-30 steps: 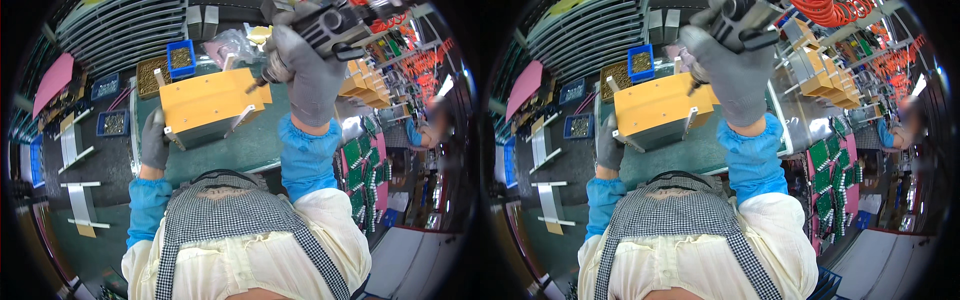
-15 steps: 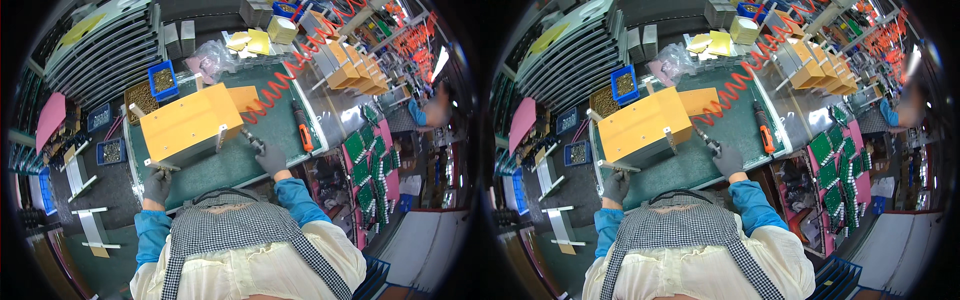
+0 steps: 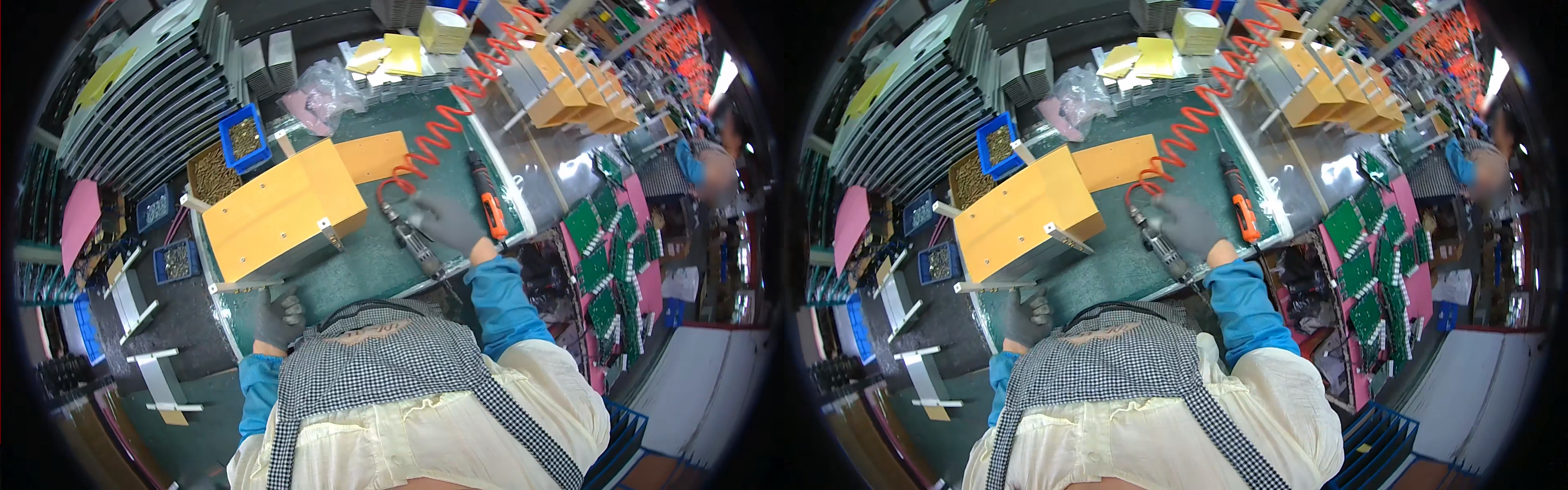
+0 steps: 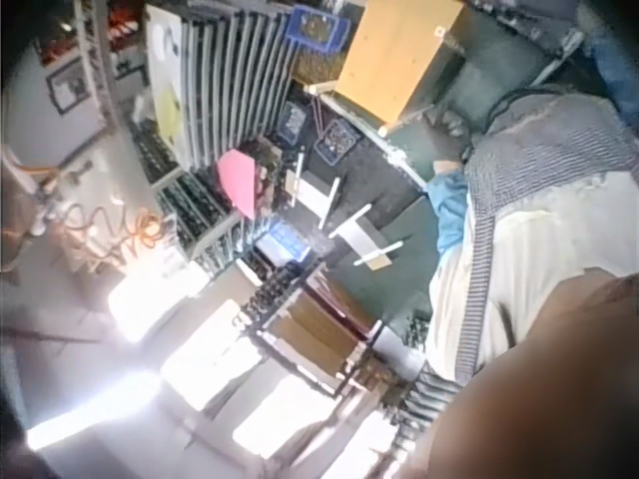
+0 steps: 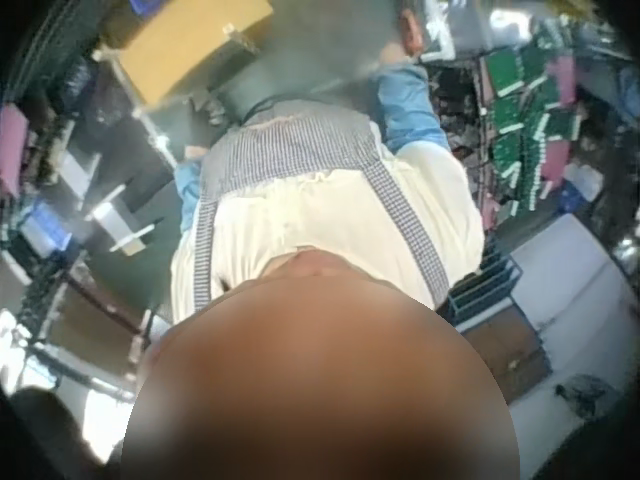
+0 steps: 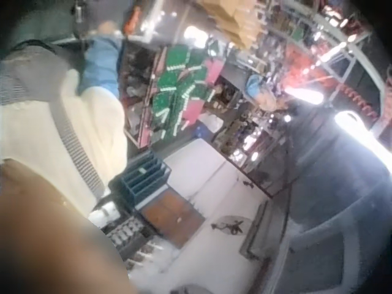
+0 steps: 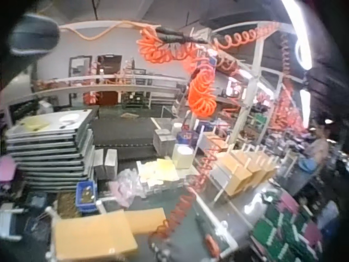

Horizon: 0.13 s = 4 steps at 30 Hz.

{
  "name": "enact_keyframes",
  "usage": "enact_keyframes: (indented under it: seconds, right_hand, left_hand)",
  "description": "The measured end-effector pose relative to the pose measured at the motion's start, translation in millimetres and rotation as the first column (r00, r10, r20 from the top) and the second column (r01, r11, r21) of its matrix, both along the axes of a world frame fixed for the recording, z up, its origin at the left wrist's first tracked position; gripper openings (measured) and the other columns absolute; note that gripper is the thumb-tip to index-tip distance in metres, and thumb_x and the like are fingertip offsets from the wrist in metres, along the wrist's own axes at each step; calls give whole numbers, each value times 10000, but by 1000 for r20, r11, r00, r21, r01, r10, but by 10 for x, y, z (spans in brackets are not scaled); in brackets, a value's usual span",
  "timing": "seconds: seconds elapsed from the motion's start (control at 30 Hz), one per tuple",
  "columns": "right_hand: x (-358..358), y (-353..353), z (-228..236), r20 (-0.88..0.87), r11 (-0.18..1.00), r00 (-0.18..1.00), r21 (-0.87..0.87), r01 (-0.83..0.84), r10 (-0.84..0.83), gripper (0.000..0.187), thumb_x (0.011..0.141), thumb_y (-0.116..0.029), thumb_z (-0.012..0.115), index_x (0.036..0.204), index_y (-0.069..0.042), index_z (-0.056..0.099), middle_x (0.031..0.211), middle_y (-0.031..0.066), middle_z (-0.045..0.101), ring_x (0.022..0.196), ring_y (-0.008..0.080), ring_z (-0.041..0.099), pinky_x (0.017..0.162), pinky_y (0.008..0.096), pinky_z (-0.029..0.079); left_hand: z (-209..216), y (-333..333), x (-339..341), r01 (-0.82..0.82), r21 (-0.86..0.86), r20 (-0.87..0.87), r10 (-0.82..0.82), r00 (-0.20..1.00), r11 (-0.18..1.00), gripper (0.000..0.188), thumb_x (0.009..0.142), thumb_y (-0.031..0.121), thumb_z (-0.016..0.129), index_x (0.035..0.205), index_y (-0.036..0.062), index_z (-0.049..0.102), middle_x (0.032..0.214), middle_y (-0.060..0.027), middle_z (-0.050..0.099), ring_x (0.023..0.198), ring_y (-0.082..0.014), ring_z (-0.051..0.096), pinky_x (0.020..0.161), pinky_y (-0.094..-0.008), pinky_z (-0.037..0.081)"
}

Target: Assembling an orange and white electronic enclosure using an air-powered screwdriver.

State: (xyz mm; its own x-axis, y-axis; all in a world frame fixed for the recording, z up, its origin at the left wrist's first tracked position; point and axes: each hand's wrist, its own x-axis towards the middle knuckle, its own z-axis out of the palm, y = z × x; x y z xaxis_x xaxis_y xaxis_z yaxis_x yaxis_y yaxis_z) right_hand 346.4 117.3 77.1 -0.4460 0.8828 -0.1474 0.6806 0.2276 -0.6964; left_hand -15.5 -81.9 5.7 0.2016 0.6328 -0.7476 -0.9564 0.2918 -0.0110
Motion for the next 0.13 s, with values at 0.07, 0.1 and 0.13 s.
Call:
enact_keyframes:
  seconds: [0.07,0.1,0.13]
  right_hand:
    - [-221,177,344,-536,985,835,-167,45,-129,399,883,-277,621,1230,-81,605,1202,159,632,1113,312,606,940,432,475]
    - [-368,282,486,-590,992,803,-124,14,-85,404,880,-265,640,1244,-94,601,1245,161,612,1107,304,613,952,431,471]
    - [-517,406,624,-639,997,768,-76,-11,-41,412,878,-253,659,1258,-107,596,1288,164,592,1100,296,621,965,430,466]
  left_hand:
    - [-42,19,60,-16,0,8,16,1000,1000,625,871,637,528,1136,72,548,686,47,349,579,-85,326,412,-185,257]
    - [-87,12,73,-81,69,53,77,996,994,647,872,620,542,1212,70,521,685,39,348,599,-94,338,421,-185,267]
    - [-119,47,95,-145,137,105,131,986,980,680,874,603,555,1288,68,494,684,32,347,619,-104,351,431,-184,276]
